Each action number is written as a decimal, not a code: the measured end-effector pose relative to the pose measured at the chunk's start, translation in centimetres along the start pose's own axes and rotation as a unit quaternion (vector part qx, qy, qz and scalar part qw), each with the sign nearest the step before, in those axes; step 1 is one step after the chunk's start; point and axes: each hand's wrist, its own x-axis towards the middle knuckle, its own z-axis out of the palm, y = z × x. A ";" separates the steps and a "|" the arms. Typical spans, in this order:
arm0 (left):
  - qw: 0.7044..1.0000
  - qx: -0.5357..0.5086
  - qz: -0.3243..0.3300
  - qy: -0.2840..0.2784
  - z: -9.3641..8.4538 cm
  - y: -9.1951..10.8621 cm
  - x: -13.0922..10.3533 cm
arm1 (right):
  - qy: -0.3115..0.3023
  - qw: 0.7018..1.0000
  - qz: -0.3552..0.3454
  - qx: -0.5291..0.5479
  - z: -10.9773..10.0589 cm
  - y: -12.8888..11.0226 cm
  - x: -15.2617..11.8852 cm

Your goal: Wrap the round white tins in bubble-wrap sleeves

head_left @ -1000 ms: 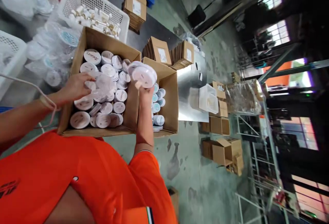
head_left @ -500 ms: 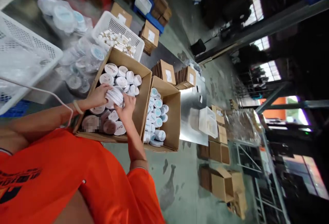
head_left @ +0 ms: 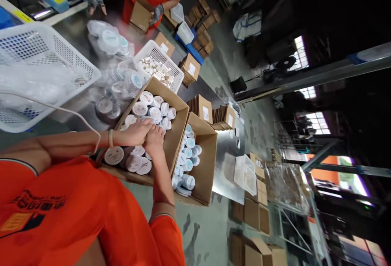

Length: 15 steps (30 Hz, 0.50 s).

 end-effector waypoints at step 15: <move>0.981 0.051 -0.106 0.153 -24.9 -11.9 6.7 | 0.083 0.967 0.006 0.240 9.2 -8.2 -3.9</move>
